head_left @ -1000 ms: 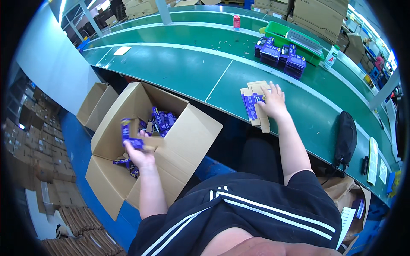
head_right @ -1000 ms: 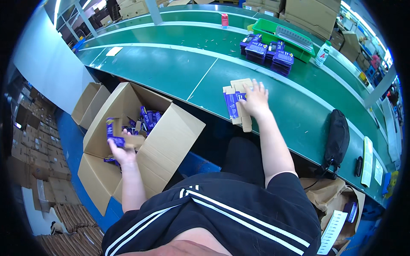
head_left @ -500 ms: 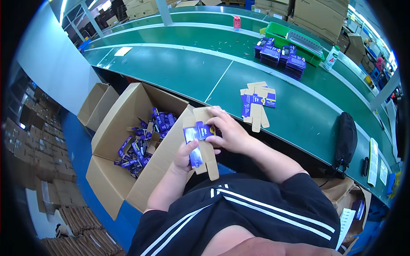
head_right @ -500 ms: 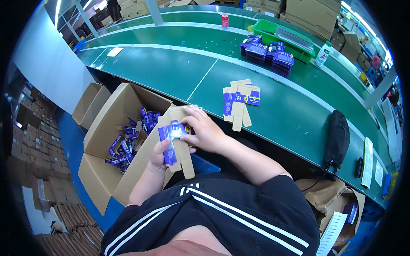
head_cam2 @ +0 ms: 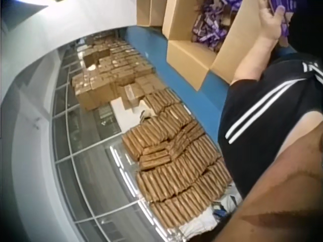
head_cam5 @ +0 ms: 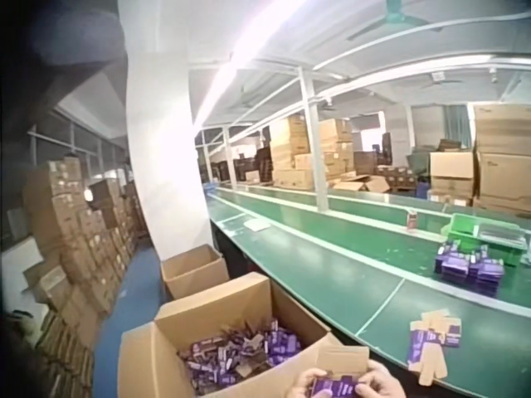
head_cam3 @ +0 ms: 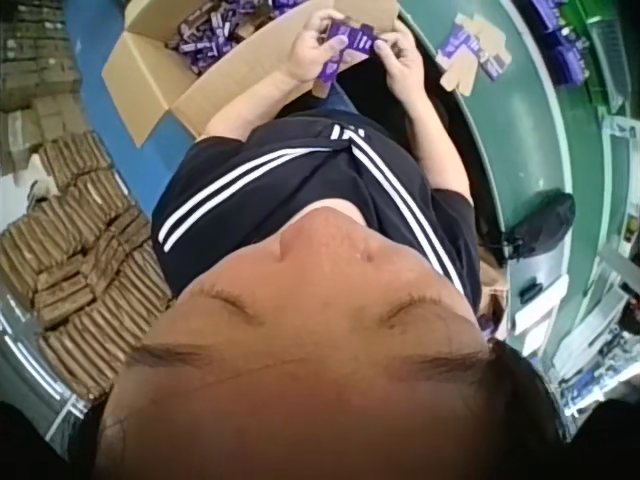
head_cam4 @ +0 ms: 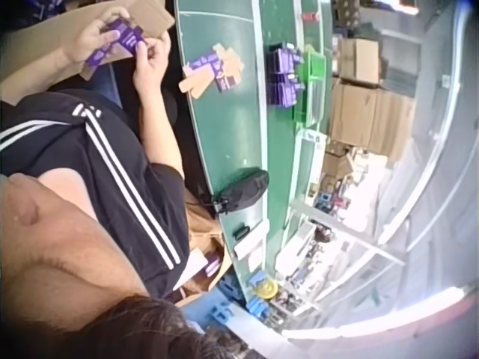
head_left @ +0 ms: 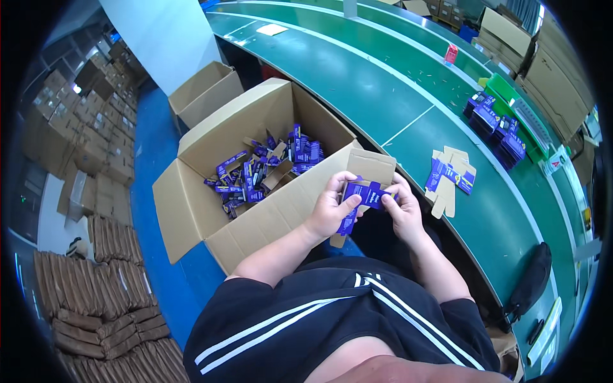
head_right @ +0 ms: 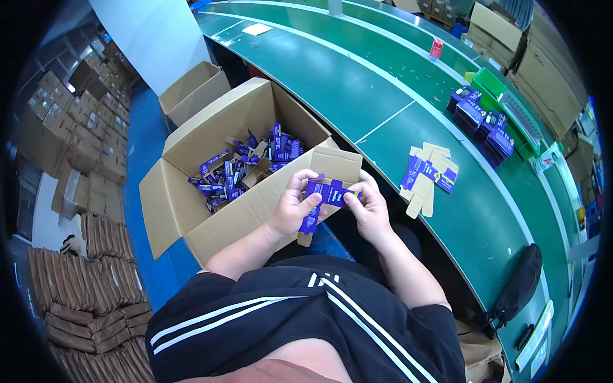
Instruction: The person folds flat cardboard blanks into small boxes by hand and places them into a large cardboard box, pausing to retrieve and arrange more flat blanks on the table.
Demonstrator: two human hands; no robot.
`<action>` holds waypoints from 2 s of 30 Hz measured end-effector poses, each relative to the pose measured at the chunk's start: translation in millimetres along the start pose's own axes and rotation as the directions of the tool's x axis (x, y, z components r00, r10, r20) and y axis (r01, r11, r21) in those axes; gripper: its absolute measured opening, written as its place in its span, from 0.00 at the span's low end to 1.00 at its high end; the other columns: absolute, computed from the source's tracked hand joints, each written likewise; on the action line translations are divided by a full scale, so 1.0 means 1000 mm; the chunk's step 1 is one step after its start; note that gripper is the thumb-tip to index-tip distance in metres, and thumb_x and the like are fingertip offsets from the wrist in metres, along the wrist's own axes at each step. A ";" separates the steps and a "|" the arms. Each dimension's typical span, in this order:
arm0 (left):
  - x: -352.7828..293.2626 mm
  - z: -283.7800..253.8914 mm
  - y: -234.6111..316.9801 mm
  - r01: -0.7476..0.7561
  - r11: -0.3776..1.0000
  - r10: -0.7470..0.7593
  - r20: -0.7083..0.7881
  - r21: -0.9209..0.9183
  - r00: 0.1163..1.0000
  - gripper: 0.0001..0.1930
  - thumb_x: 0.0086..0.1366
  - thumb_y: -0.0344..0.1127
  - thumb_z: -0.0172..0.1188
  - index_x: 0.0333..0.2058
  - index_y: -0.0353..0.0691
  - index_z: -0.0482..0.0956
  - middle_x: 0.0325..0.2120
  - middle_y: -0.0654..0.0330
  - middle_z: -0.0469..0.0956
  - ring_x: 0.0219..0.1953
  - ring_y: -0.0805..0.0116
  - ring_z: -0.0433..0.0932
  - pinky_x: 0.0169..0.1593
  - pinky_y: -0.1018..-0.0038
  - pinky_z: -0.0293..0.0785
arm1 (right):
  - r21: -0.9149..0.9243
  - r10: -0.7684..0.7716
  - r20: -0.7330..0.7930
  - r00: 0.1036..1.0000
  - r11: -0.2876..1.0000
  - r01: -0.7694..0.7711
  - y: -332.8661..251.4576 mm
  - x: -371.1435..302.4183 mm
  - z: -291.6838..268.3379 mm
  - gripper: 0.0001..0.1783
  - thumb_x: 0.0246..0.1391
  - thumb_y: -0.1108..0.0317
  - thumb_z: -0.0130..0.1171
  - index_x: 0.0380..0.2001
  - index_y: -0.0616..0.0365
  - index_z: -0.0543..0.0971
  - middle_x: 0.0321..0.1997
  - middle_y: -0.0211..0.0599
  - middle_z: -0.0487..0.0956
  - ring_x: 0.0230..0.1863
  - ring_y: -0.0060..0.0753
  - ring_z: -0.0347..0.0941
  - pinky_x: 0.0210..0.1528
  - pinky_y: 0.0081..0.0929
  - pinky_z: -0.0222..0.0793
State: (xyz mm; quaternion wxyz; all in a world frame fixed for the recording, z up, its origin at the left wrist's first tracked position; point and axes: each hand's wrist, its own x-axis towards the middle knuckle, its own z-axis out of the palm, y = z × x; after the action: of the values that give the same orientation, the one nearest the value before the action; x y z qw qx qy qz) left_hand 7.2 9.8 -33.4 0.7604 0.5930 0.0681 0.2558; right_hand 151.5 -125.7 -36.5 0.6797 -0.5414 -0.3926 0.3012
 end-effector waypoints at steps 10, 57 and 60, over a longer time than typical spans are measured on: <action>0.001 -0.020 0.007 0.058 0.994 -0.069 0.127 0.091 0.989 0.21 0.66 0.27 0.55 0.54 0.45 0.57 0.42 0.51 0.69 0.28 0.70 0.79 0.30 0.80 0.77 | 0.118 -0.026 0.025 0.999 0.993 0.023 -0.020 0.005 0.003 0.17 0.53 0.81 0.57 0.47 0.59 0.69 0.54 0.47 0.69 0.42 0.31 0.71 0.44 0.21 0.73; -0.005 -0.001 0.022 -0.276 0.767 0.285 0.077 0.580 0.955 0.11 0.66 0.35 0.57 0.46 0.42 0.71 0.45 0.51 0.71 0.42 0.61 0.75 0.45 0.71 0.73 | -0.721 -0.420 0.253 0.872 0.519 0.459 -0.049 0.006 0.016 0.16 0.50 0.73 0.63 0.45 0.57 0.79 0.47 0.37 0.79 0.46 0.40 0.76 0.44 0.27 0.74; -0.005 0.008 0.034 -0.447 0.550 0.476 0.175 0.705 0.862 0.11 0.65 0.35 0.58 0.44 0.42 0.72 0.46 0.51 0.71 0.47 0.57 0.72 0.50 0.69 0.70 | -0.706 -0.568 0.311 0.762 0.398 0.585 -0.046 0.012 0.018 0.16 0.48 0.75 0.64 0.43 0.56 0.80 0.43 0.36 0.79 0.46 0.39 0.76 0.43 0.27 0.75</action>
State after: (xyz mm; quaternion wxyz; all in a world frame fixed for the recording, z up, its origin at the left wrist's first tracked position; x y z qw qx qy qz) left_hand -4.0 6.3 -0.3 0.3668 0.8356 0.0197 0.4085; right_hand 141.8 -117.5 12.4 0.4374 -0.6040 -0.6504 -0.1445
